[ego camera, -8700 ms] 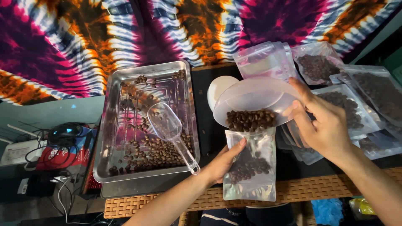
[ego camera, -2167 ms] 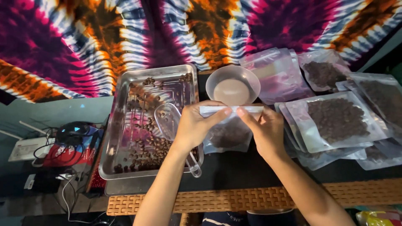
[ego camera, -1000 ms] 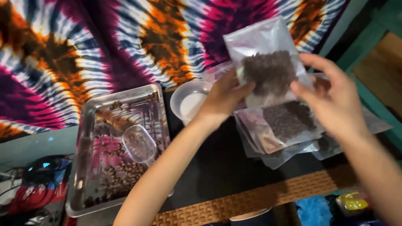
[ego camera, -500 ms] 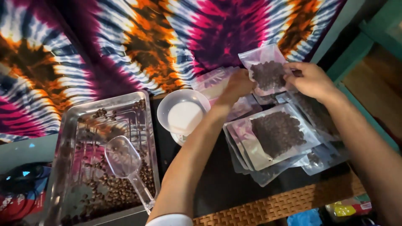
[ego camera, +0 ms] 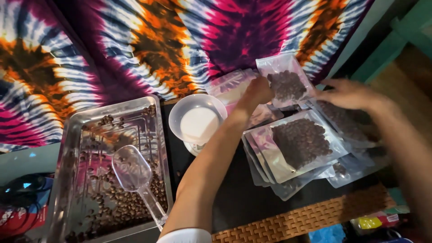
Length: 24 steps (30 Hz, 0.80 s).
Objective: Measuring roasted coffee beans on a digital scale and pouring them into plastic bags for packaging.
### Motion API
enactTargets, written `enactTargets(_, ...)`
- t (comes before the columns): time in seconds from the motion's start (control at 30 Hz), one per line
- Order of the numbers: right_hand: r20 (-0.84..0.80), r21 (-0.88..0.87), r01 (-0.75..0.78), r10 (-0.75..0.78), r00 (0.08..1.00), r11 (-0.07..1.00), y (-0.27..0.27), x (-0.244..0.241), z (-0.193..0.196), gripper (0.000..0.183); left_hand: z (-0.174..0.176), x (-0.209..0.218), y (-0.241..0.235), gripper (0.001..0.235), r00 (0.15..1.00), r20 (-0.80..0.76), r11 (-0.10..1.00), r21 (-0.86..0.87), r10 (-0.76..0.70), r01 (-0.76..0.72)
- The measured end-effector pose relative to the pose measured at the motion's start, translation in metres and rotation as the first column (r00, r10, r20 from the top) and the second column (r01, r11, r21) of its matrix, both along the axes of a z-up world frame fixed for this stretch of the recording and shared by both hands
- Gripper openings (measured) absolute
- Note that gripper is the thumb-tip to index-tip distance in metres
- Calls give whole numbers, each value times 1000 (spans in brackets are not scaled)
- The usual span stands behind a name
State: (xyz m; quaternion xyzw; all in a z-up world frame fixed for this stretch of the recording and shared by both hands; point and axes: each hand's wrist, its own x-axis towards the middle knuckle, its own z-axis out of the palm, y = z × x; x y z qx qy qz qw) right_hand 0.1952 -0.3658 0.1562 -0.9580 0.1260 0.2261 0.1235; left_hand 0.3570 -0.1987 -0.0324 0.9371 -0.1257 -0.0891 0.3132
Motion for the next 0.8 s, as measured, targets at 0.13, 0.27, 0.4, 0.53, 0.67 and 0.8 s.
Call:
enactTargets(0.13,-66,-63,-41,37,997,997,-4,-27,-4,85,5,0,0,32,998,-7,998,30,-60,60)
enactTargets(0.27,86,-62,-109,114,990,992,0,-51,-8,78,2,-3,-1,32,997,37,997,-18,-75,75)
enactTargets(0.4,277,-47,-90,99,956,995,-1,-59,-13,67,2,-1,-2,34,997,74,999,-5,-33,34)
enactTargets(0.53,426,-47,-149,155,891,988,-30,-45,-40,75,10,14,18,35,969,248,998,60,-20,5)
enactTargets(0.67,421,-182,-154,219,880,971,-39,-37,-59,76,100,-49,87,44,974,176,949,-305,142,-83)
enactTargets(0.8,480,-213,-121,211,852,970,-44,-32,-80,72,172,-126,167,27,974,160,873,-484,159,-63)
